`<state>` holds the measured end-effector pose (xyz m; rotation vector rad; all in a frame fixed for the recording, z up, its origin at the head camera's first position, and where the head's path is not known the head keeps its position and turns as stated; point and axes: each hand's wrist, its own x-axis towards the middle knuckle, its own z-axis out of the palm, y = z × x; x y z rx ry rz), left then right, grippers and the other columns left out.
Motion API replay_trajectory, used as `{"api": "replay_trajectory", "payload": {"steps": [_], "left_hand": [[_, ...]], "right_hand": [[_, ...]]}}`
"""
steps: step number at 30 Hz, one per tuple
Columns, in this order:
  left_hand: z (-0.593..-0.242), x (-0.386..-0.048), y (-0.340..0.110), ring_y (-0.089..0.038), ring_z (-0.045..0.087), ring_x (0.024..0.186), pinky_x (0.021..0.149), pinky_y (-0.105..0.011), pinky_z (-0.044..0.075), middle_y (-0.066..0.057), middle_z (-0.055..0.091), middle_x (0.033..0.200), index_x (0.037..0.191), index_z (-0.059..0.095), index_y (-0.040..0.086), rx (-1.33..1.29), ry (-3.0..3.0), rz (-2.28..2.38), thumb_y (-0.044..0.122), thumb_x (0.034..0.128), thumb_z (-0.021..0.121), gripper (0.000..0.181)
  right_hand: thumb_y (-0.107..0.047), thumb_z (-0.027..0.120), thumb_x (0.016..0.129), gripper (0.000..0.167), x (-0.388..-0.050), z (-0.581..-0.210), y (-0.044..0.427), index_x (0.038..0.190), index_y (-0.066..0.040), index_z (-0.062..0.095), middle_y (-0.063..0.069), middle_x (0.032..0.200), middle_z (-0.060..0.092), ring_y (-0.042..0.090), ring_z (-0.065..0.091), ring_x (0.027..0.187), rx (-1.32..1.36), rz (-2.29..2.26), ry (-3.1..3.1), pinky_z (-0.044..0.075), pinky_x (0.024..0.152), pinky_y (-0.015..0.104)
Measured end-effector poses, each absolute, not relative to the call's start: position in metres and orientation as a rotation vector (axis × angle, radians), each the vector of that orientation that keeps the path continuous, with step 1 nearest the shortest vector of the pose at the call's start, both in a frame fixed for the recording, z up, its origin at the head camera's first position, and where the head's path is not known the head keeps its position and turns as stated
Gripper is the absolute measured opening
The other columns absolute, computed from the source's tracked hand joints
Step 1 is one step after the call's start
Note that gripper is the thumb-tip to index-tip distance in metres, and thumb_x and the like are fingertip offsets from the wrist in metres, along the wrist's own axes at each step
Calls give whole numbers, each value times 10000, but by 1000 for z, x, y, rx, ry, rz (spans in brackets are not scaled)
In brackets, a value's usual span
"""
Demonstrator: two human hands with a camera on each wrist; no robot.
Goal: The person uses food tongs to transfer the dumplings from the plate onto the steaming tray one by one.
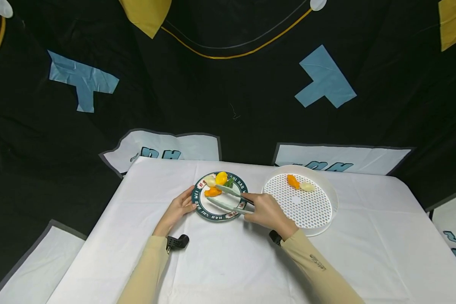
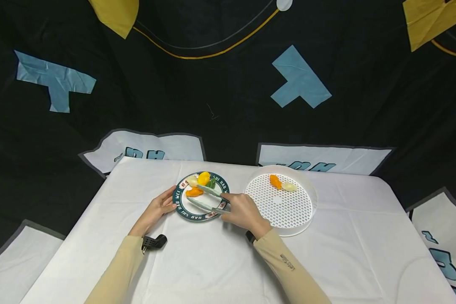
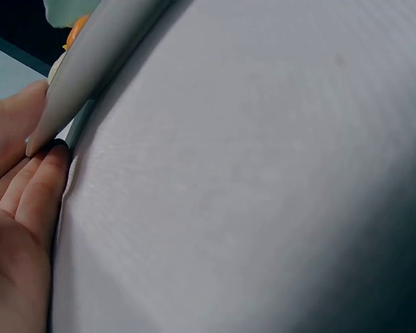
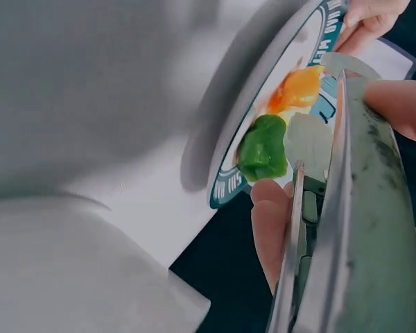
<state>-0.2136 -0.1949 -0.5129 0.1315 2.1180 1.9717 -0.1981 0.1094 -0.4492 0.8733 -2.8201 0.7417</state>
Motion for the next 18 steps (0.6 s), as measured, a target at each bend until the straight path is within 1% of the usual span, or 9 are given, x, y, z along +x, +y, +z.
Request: {"api": "replay_trajectory", "payload": {"steps": [2,6,8,18], "left_hand": [[-513,-214,-195,-324,256,1391,1074,-243,333,-244,191,1535,1508,179,-16,138,2116,1976,-63,923,541,690],[-513,-214,-195,-331,260,1388,1072,-244,337,-251,195,1530,1504,180,-26,151,2108,1992,-73,915,542,693],[-513,-214,-195,-332,263,1386,1068,-240,341,-252,198,1529,1503,180,-30,153,2104,1997,-76,914,543,693],[-515,-215,-196,-337,261,1386,1063,-238,349,-258,202,1525,1504,176,-30,169,2082,2010,-80,911,544,700]], "right_hand": [[-187,748,661,559,-199,-451,106,1197,-48,669,80,935,708,101,458,585,869,730,-2833,402,484,231],[-176,750,657,555,-200,-453,101,1192,-50,670,83,989,710,90,506,639,869,695,-2834,479,544,249],[-161,744,655,551,-200,-453,98,1189,-44,668,93,1009,708,90,520,656,873,678,-2824,499,568,253],[-117,765,662,556,-202,-454,89,1204,-49,660,107,985,711,80,514,601,825,663,-2841,472,504,207]]}}
